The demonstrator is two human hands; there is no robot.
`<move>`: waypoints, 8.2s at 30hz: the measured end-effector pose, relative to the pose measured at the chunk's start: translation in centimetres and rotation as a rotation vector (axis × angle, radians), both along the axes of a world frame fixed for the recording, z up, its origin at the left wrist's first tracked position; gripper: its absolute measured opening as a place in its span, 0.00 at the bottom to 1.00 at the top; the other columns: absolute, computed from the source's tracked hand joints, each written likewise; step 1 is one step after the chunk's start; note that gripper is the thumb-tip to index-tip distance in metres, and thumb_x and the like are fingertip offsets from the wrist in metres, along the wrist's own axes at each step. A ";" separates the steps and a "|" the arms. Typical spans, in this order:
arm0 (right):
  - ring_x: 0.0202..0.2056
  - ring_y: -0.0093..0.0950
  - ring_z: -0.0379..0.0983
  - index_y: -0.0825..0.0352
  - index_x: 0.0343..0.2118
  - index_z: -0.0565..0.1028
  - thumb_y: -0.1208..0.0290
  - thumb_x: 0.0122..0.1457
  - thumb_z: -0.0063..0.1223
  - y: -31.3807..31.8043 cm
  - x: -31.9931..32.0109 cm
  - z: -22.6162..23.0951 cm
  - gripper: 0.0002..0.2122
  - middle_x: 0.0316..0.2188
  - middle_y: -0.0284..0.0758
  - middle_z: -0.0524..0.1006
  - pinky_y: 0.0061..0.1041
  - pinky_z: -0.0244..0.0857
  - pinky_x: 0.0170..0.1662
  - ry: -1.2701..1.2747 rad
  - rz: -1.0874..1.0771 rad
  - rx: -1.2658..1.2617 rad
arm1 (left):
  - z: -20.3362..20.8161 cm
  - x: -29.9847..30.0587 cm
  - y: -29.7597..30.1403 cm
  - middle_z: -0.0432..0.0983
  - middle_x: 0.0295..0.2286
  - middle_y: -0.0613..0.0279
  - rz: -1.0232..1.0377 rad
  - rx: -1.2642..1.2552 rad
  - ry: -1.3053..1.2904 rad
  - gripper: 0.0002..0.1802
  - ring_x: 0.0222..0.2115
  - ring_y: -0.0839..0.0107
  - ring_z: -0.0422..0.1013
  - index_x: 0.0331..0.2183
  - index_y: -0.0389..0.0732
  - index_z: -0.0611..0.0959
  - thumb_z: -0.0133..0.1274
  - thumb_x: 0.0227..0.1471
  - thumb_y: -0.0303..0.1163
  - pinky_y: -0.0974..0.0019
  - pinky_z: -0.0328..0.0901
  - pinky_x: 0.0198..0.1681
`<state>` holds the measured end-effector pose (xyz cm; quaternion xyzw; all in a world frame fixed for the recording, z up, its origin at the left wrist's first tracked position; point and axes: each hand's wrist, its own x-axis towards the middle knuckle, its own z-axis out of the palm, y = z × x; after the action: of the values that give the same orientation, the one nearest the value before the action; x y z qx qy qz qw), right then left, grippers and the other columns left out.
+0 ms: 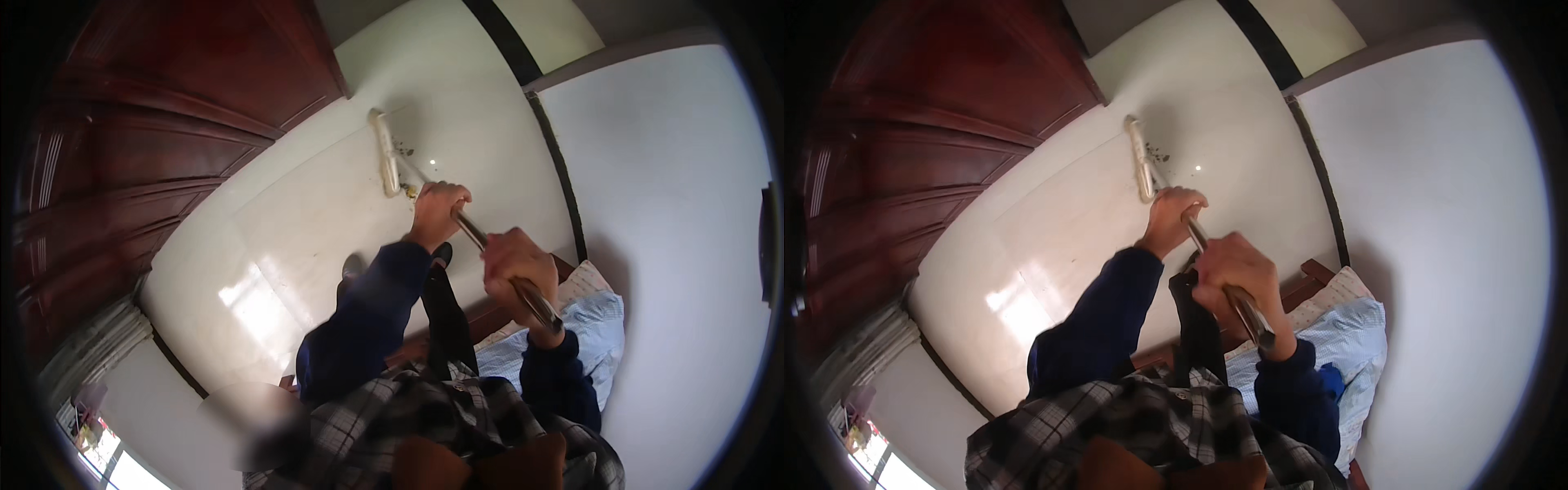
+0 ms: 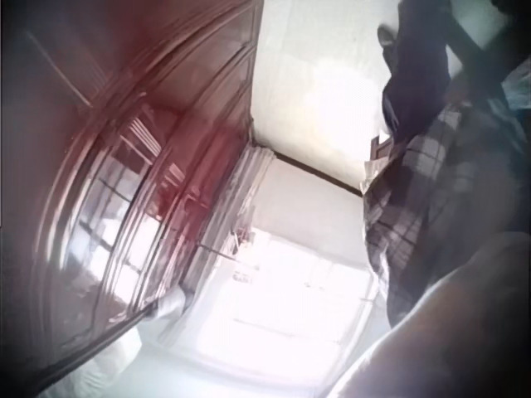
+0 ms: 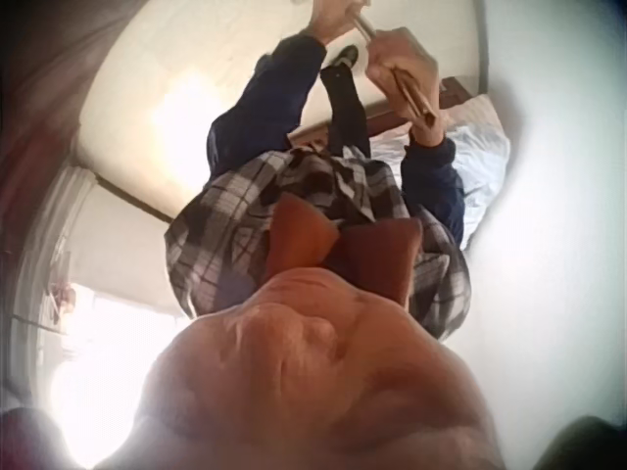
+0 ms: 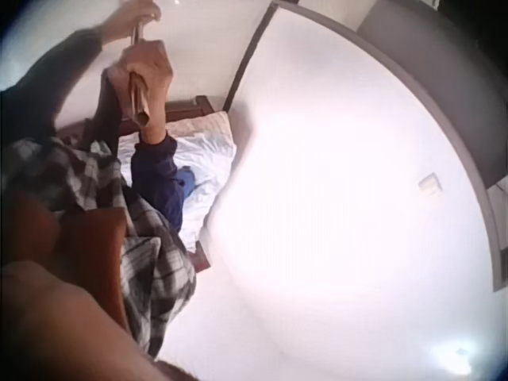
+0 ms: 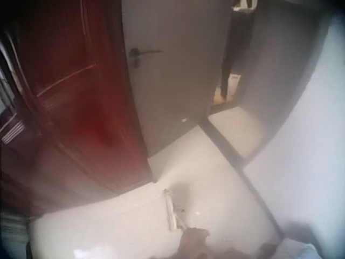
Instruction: The person sweeps a tiled floor with a long-handled broom, moving an orange stool aside to reach under it. They gather debris into a pile and continue sweeping across the room.
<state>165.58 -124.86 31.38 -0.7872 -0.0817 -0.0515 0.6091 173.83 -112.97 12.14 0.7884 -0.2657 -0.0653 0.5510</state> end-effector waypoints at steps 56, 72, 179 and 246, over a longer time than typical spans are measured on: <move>0.30 0.28 0.68 0.72 0.23 0.67 0.86 0.52 0.55 25.5 -8.9 -8.4 0.07 0.24 0.35 0.72 0.28 0.62 0.41 0.546 0.535 0.474 | -7.4 -22.7 36.0 0.78 0.31 0.65 0.208 0.937 0.570 0.08 0.46 0.60 0.72 0.27 0.59 0.85 0.58 0.42 0.31 0.38 0.56 0.56; 0.25 0.32 0.70 0.65 0.16 0.65 0.86 0.45 0.57 13.0 -5.9 5.0 0.13 0.19 0.34 0.72 0.36 0.68 0.42 0.004 0.174 0.010 | 1.6 -7.5 12.7 0.75 0.25 0.62 0.028 0.111 0.044 0.08 0.35 0.57 0.71 0.27 0.46 0.80 0.52 0.43 0.20 0.55 0.62 0.47; 0.35 0.34 0.76 0.56 0.22 0.79 0.69 0.39 0.62 -66.0 -58.5 -18.0 0.04 0.25 0.30 0.79 0.35 0.62 0.41 1.110 -1.338 -0.603 | 11.9 -39.2 -76.2 0.73 0.47 0.48 -1.699 0.014 0.244 0.02 0.48 0.62 0.70 0.33 0.36 0.78 0.54 0.54 0.21 0.61 0.64 0.55; 0.59 0.41 0.61 0.55 0.58 0.68 0.70 0.44 0.61 -59.6 -106.8 -31.2 0.32 0.61 0.39 0.65 0.45 0.55 0.59 1.187 -2.549 -0.327 | -30.6 -131.7 -98.7 0.78 0.44 0.41 -1.937 1.010 -0.666 0.18 0.45 0.43 0.74 0.43 0.36 0.76 0.49 0.61 0.41 0.46 0.69 0.49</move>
<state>58.76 -184.41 0.18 -0.2853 0.9341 -0.2144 -0.0077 42.09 -211.65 -18.44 0.3619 -0.8384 -0.3501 -0.2089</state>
